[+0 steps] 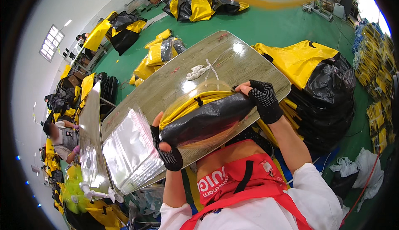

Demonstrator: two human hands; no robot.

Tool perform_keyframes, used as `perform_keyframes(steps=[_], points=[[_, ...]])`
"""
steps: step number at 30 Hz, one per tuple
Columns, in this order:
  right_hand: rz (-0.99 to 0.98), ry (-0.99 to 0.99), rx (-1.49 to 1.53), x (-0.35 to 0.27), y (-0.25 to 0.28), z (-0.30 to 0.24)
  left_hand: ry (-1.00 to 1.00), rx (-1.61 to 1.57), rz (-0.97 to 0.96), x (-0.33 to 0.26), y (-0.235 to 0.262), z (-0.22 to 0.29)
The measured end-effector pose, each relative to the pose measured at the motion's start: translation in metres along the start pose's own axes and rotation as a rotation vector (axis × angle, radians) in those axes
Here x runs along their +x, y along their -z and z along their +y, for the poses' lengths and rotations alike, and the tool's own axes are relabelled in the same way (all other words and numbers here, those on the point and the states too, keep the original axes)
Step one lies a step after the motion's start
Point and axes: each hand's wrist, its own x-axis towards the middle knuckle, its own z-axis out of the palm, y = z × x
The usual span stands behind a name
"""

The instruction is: The person repeatedly folds yellow and black delivery bags and places them into clear plastic packaging sleeves. The person handles each bag one at a time, folds it, and inserts it into a sleeve on a table in a factory setting.

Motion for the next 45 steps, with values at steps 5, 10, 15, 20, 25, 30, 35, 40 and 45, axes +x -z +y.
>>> perform_keyframes(steps=[5, 10, 15, 20, 25, 30, 35, 40, 45], points=[[0.180, 0.152, -0.126, 0.011, -0.028, 0.002, 0.190, -0.026, 0.009, 0.006, 0.013, 0.038], [-0.172, 0.031, -0.226, 0.012, -0.025, -0.006, 0.107, 0.336, 0.118, -0.001, 0.038, 0.035], [0.040, 0.273, -0.180, -0.011, -0.040, -0.065, -0.019, 0.326, 0.097, -0.001, 0.051, 0.083], [0.090, 0.589, -0.178, -0.046, -0.041, -0.116, -0.092, -0.006, 0.072, -0.005, 0.078, 0.146], [0.008, 0.162, -0.147, -0.034, -0.043, -0.105, 0.256, 0.037, -0.137, 0.021, 0.083, 0.128], [-0.042, 0.314, -0.839, 0.058, -0.041, 0.040, 0.697, -0.264, -0.225, 0.056, 0.074, -0.041], [-0.423, 0.722, -0.824, 0.071, -0.163, 0.089, 0.699, -0.552, -0.345, 0.066, 0.081, -0.112], [-0.601, 0.934, -1.027, 0.097, -0.211, 0.098, 0.725, -0.614, -0.360, 0.071, 0.080, -0.102], [-0.655, 0.645, -1.069, 0.119, -0.218, 0.101, 0.565, -0.050, -0.357, 0.059, 0.097, -0.101]])
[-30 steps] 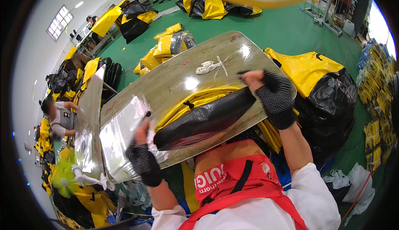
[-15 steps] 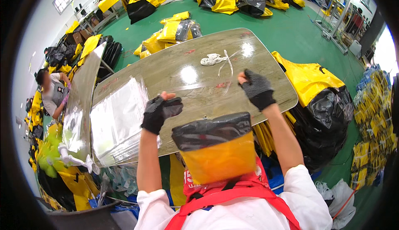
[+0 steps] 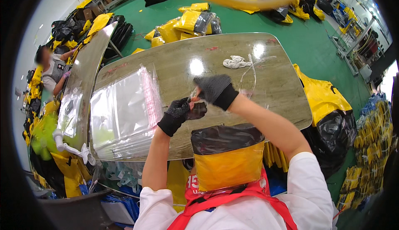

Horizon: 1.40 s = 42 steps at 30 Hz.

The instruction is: The person repeatedly folds yellow and black delivery bags and places them into clear plastic packaging sleeves. The person handles each bag one at a time, folds it, and inserts it into a sleeve on a table in a factory setting.

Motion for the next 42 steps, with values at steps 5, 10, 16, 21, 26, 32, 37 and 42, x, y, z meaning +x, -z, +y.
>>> perform_keyframes(steps=[5, 10, 16, 21, 26, 32, 37, 42], points=[[0.597, -0.192, -0.325, -0.059, 0.095, 0.220, 0.150, -0.285, 0.008, -0.003, 0.002, 0.003], [0.037, -0.947, 0.550, -0.127, 0.110, 0.140, 0.125, 0.459, 0.094, -0.014, 0.018, 0.028], [0.184, -0.895, 1.542, -0.162, 0.071, 0.067, 0.270, -0.279, 0.026, -0.046, -0.012, 0.060], [-0.046, -0.404, 1.065, -0.235, 0.078, 0.052, -0.190, 0.516, -0.252, -0.107, 0.016, -0.001], [-0.180, -0.193, 0.127, -0.260, 0.093, 0.048, -0.047, 1.524, -0.231, -0.121, 0.009, 0.020], [0.119, 0.145, 0.238, -0.206, 0.044, 0.008, -0.623, 1.202, 0.154, -0.032, -0.115, 0.025], [0.453, -0.463, -0.186, -0.305, 0.027, 0.119, 0.125, -0.159, 0.146, -0.097, -0.045, -0.122], [0.705, -1.216, -0.352, -0.400, 0.063, 0.306, 0.081, 0.027, 0.071, -0.043, -0.040, -0.035]])
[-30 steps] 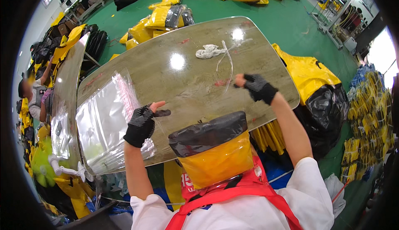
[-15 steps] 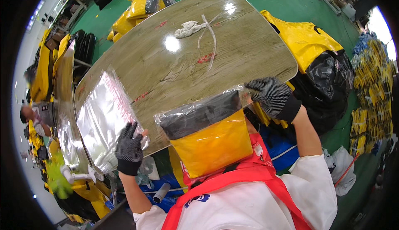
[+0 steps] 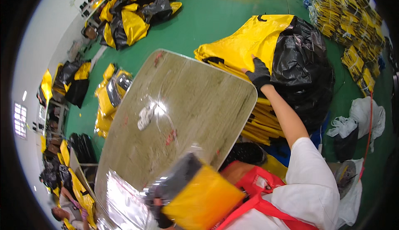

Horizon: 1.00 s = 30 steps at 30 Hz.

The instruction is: The person repeatedly folds yellow and black delivery bags and places them into clear plastic packaging sleeves. The person handles each bag one at a time, folds it, and inserts it into a sleeve on a table in a factory setting.

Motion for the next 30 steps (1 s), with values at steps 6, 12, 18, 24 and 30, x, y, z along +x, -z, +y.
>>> perform_keyframes(steps=[6, 12, 18, 24, 30], points=[[-0.646, -0.124, -0.325, 0.072, -0.049, 0.069, -0.200, -0.107, -0.221, 0.180, 0.046, 0.134], [-0.053, 0.431, 0.267, 0.011, 0.157, -0.043, 0.198, -0.428, -0.537, 0.174, -0.075, 0.086], [-1.287, 0.406, 0.412, -0.239, 0.255, -0.090, 0.736, -0.381, -0.574, 0.243, -0.238, 0.085], [-0.651, 1.262, 0.538, -0.381, 0.145, -0.165, 0.096, 0.543, -0.564, 0.265, -0.267, 0.081], [-0.513, 1.240, 0.648, -0.264, 0.159, -0.202, -0.979, 1.048, -0.124, 0.201, -0.105, 0.094]])
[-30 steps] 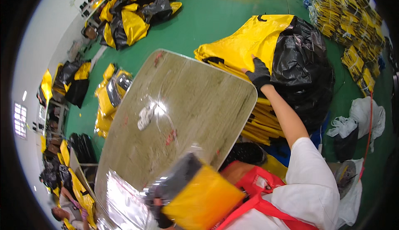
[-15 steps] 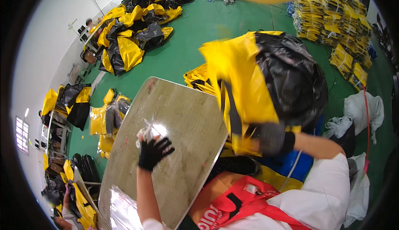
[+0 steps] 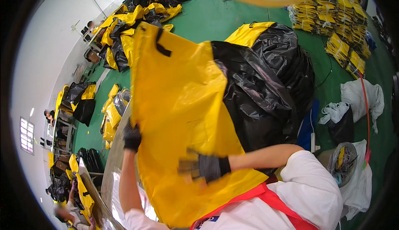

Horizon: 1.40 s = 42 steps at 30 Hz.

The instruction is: The person repeatedly folds yellow and black delivery bags and places them into clear plastic packaging sleeves. The person handles each bag one at a time, folds it, and inserts it into a sleeve on a table in a factory setting.

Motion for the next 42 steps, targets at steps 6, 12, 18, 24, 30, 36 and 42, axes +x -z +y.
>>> perform_keyframes(steps=[6, 12, 18, 24, 30, 36, 42], points=[[0.199, -0.609, -0.855, -0.066, 0.075, 0.146, 0.467, 0.090, 0.172, -0.161, 0.169, -0.038], [0.529, -0.566, 0.100, 0.036, 0.082, 0.139, 0.783, 0.319, 0.273, -0.359, 0.199, -0.103], [-0.102, -1.231, -0.162, 0.028, 0.060, 0.253, 0.977, 0.011, 0.229, -0.398, 0.159, -0.133], [0.106, -1.158, -0.292, -0.014, 0.122, 0.313, 1.190, 0.165, 0.228, -0.391, 0.141, -0.127], [0.341, -0.681, -0.768, 0.055, 0.147, 0.260, 1.184, 0.259, 0.200, -0.402, 0.124, -0.123], [-0.992, -0.905, -0.445, 0.107, 0.109, 0.262, 1.350, 0.533, 0.025, -0.355, 0.136, -0.091], [-0.248, -0.293, -0.690, 0.244, 0.030, 0.328, 0.156, -0.121, -0.234, -0.178, 0.049, 0.047]])
